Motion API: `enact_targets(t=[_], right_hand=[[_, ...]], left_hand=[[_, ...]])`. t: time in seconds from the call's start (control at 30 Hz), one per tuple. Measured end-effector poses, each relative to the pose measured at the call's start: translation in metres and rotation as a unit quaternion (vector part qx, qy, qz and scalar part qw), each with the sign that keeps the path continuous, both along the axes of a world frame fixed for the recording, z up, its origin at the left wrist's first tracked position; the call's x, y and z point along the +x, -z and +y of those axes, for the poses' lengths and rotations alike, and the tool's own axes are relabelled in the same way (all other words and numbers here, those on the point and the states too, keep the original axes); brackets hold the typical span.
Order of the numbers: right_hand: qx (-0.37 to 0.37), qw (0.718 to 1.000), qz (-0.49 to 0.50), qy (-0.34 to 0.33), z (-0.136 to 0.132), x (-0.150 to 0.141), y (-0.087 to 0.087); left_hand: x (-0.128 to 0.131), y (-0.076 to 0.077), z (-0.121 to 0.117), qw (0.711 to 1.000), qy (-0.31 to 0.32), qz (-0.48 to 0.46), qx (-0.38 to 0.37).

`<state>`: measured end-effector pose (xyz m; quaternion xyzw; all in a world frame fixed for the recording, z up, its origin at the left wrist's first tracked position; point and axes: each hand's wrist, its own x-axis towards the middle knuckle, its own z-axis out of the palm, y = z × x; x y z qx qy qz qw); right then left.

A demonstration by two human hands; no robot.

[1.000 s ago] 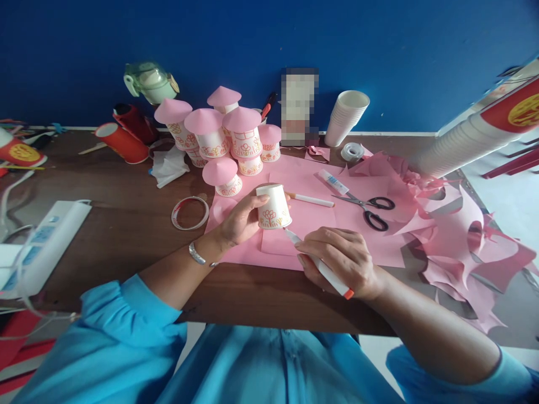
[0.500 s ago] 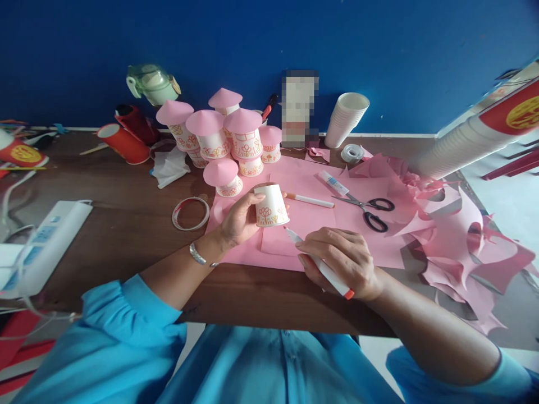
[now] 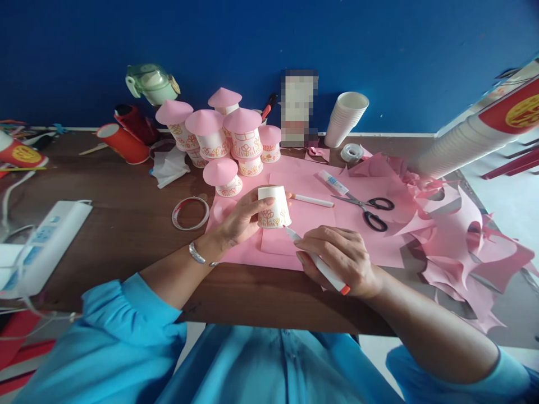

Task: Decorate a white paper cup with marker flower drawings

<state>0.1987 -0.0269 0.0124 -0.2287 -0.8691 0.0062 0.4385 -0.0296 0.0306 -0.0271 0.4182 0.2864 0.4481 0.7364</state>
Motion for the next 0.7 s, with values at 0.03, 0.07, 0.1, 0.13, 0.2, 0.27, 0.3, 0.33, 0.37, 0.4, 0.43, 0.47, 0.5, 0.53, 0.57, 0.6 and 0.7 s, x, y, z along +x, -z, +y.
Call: enact_targets(t=[0.03,0.07,0.1,0.13,0.2,0.27,0.3,0.33,0.37,0.4,0.43,0.47,0.5,0.53,0.57,0.6,0.7], right_hand=[[-0.002,1.0,0.0,0.001,0.0001,-0.0005,0.0004],[-0.003,1.0,0.001,0.0,0.0002,-0.001,0.0009],[-0.003,1.0,0.001,-0.001,0.0002,-0.0014,0.0014],[-0.003,1.0,0.001,-0.002,0.0001,-0.0019,0.0018],[-0.002,1.0,0.0,-0.003,0.0,-0.0024,0.0025],[-0.001,1.0,-0.003,-0.002,-0.0002,-0.0027,0.0029],[0.0,1.0,-0.004,-0.001,-0.0003,-0.0027,0.003],[0.001,1.0,-0.006,0.001,-0.0004,-0.0028,0.0031],[0.002,1.0,-0.009,0.002,-0.0005,-0.0028,0.0031],[0.003,1.0,-0.011,0.004,-0.0006,-0.0029,0.0031],[0.006,1.0,-0.014,0.004,-0.0006,-0.0031,0.0031],[0.008,1.0,-0.015,0.005,-0.0006,-0.0033,0.0031],[0.009,1.0,-0.016,0.005,-0.0005,-0.0035,0.003],[0.01,1.0,-0.016,0.004,-0.0004,-0.0037,0.0029],[0.01,1.0,-0.015,0.004,-0.0002,-0.0039,0.0028],[0.01,1.0,-0.014,0.004,-0.0001,-0.004,0.0027],[0.005,1.0,-0.018,0.004,0.0,-0.0042,0.0025]], left_hand=[[0.0,-0.0006,-0.0004,1.0,0.001,0.0,-0.003],[0.0003,-0.0016,-0.0008,1.0,0.001,0.0,-0.004],[0.0008,-0.0029,-0.0012,1.0,0.001,0.001,-0.006],[0.0013,-0.0041,-0.0015,1.0,0.0,0.003,-0.007],[0.0022,-0.0054,-0.0016,1.0,-0.002,0.009,-0.008],[0.0022,-0.0048,-0.0011,1.0,-0.001,0.016,-0.004],[0.0019,-0.0039,-0.0007,1.0,0.001,0.021,-0.001],[0.0014,-0.0029,-0.0004,1.0,0.003,0.026,0.002],[0.0009,-0.002,-0.0002,0.999,0.006,0.033,0.003],[0.0004,-0.0013,-0.0002,0.999,0.007,0.04,0.005],[-0.0001,-0.001,-0.0003,0.999,0.007,0.047,0.007],[-0.0005,-0.0008,-0.0006,0.999,0.006,0.053,0.009],[-0.0009,-0.0008,-0.0009,0.998,0.006,0.057,0.012],[-0.0012,-0.0007,-0.0012,0.998,0.006,0.06,0.013],[-0.0015,-0.0004,-0.0014,0.998,0.005,0.06,0.014],[-0.0018,0.0001,-0.0015,0.998,0.005,0.061,0.015],[-0.003,0.0019,-0.0015,0.997,0.0,0.076,0.021]])
